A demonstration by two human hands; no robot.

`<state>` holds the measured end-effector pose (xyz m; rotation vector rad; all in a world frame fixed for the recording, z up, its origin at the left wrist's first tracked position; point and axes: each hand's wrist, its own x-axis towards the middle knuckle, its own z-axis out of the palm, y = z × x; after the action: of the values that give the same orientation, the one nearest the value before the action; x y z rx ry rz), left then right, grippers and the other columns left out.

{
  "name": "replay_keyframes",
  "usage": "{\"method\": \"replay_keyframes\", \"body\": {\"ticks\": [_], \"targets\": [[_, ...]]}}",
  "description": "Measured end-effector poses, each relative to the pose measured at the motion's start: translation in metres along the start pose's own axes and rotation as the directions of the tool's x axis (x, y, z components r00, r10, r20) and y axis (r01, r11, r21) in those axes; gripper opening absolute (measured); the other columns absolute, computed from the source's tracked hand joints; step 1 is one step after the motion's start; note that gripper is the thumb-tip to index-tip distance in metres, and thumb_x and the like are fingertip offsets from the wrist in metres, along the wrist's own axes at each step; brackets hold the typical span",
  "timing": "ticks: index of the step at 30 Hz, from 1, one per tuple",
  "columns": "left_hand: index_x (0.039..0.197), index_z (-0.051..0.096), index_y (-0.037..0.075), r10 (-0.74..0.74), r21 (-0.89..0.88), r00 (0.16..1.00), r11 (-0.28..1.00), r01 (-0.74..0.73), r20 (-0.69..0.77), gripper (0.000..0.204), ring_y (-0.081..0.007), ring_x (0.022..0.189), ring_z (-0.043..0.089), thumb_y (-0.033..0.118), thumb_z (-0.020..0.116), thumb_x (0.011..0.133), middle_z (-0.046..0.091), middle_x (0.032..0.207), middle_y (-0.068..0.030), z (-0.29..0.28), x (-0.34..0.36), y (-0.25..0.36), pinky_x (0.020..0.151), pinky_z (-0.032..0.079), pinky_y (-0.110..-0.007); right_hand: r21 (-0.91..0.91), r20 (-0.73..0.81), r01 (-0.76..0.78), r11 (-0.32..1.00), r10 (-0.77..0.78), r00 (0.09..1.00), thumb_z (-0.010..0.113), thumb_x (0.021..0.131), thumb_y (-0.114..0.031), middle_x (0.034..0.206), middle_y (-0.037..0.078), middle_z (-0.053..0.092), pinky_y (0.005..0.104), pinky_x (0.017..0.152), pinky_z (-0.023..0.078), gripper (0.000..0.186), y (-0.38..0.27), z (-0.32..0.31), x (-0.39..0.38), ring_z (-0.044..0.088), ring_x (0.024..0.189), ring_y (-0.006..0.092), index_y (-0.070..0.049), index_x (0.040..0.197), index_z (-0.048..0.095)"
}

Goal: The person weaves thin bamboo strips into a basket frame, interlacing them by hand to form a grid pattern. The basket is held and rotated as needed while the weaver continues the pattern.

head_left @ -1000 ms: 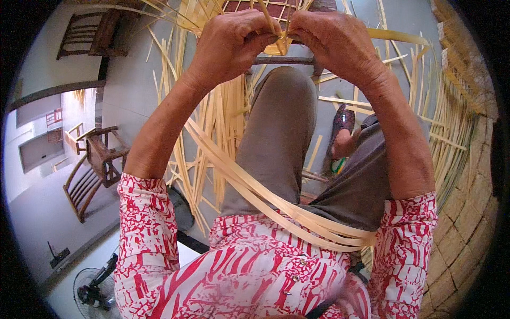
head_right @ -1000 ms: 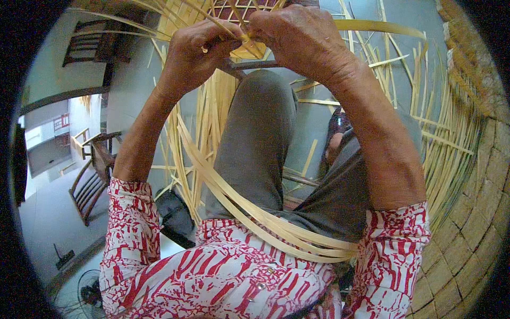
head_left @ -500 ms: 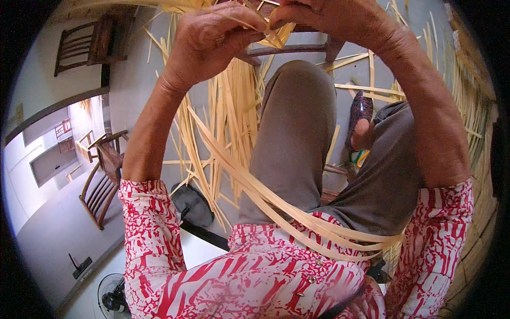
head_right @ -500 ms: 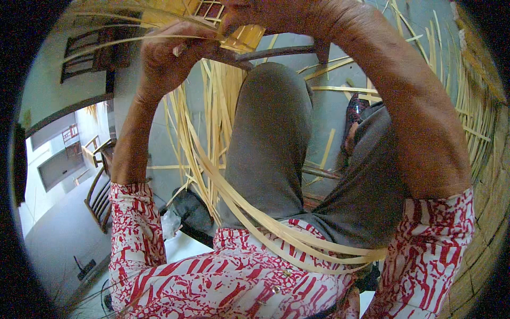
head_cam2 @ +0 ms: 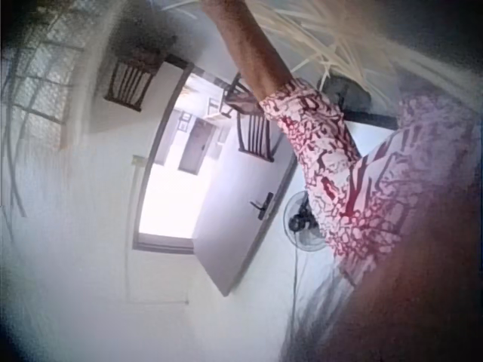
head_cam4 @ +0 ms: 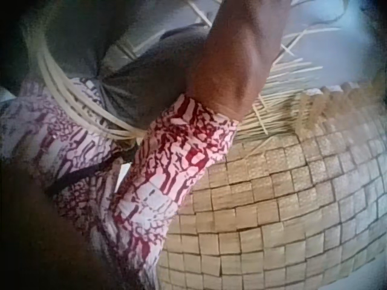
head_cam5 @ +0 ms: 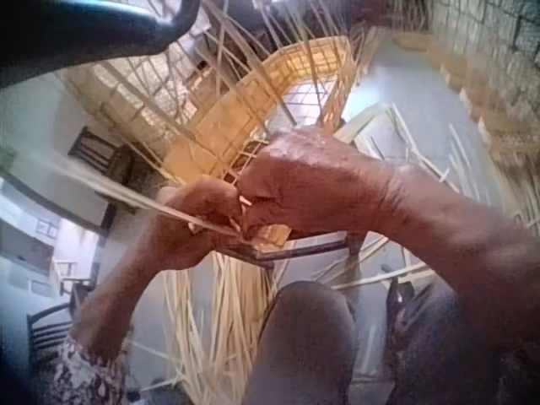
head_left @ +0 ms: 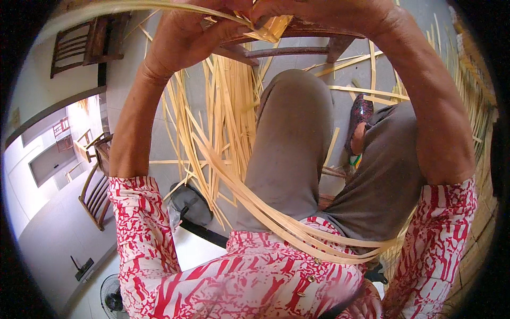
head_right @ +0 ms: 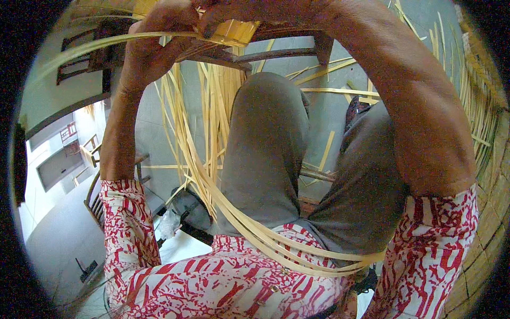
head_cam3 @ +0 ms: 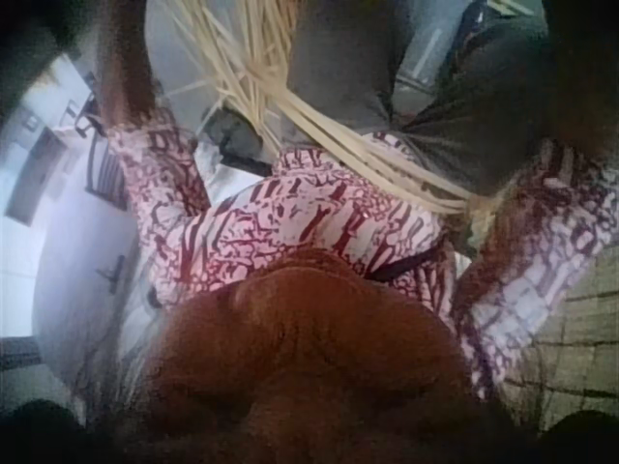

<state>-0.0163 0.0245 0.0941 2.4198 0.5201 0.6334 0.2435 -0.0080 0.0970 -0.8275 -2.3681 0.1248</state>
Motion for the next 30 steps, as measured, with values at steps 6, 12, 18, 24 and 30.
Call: {"method": "replay_keyframes", "body": {"ticks": [6, 12, 18, 24, 30], "targets": [[0.111, 0.066, 0.007, -0.048, 0.025, 0.996, 0.998, 0.050, -0.071, 0.026, -0.0133, 0.085, 0.070, 0.006, 0.075, 0.087, 0.072, 0.101, -0.0050, 0.010, 0.005, 0.010, 0.071, 0.057, -0.028, -0.073, -0.010, -0.066, 0.995, 0.065, 0.998, 0.068, 0.084, -0.027, 0.066, 0.017, 0.063, 0.0463, 0.061, 0.051, 0.025, 0.011, 0.007, 0.002, 0.065, 0.065, 0.0378, -0.005, 0.072, 0.064], [0.096, 0.073, 0.000, -0.237, -0.047, 0.874, 0.970, 0.240, -0.424, 0.012, -0.0074, 0.074, 0.063, 0.003, 0.078, 0.086, 0.064, 0.094, -0.0034, 0.027, 0.013, 0.020, 0.065, 0.053, -0.022, -0.209, -0.063, -0.173, 0.962, 0.164, 0.985, 0.066, 0.087, -0.026, 0.074, 0.013, 0.069, 0.0458, 0.059, 0.055, 0.015, 0.011, 0.015, 0.018, 0.070, 0.068, 0.0333, -0.011, 0.085, 0.067], [0.092, 0.074, -0.002, -0.407, -0.332, 0.722, 0.908, 0.254, -0.560, 0.007, -0.0091, 0.079, 0.060, -0.002, 0.073, 0.085, 0.059, 0.089, -0.0024, 0.047, 0.000, 0.014, 0.066, 0.052, -0.023, -0.160, -0.365, -0.184, 0.970, 0.115, 0.924, 0.066, 0.082, -0.014, 0.088, 0.009, 0.069, 0.0410, 0.086, 0.047, 0.006, -0.025, 0.003, 0.000, 0.066, 0.088, 0.0277, -0.010, 0.086, 0.065], [0.085, 0.072, -0.001, -0.362, -0.330, 0.717, 0.924, 0.193, -0.595, 0.002, -0.0089, 0.075, 0.057, -0.002, 0.074, 0.084, 0.059, 0.086, -0.0021, 0.047, 0.014, 0.010, 0.067, 0.050, -0.024, 0.678, 0.312, -0.707, 0.198, 0.794, 0.521, 0.047, 0.102, -0.014, 0.094, 0.009, 0.070, 0.0335, 0.081, 0.055, 0.021, -0.013, 0.022, -0.023, 0.068, 0.091, 0.0196, -0.002, 0.110, 0.062], [0.081, 0.072, 0.000, -0.261, -0.147, 0.693, 0.964, 0.221, -0.672, 0.008, -0.0098, 0.072, 0.054, 0.002, 0.080, 0.078, 0.057, 0.077, -0.0020, 0.059, 0.031, 0.004, 0.062, 0.044, -0.025, 0.960, 0.184, 0.151, -0.234, 0.939, 0.290, 0.048, 0.103, -0.012, 0.113, 0.012, 0.065, 0.0399, 0.086, 0.055, 0.020, 0.027, 0.016, -0.035, 0.065, 0.102, 0.0211, -0.008, 0.122, 0.051]]}}
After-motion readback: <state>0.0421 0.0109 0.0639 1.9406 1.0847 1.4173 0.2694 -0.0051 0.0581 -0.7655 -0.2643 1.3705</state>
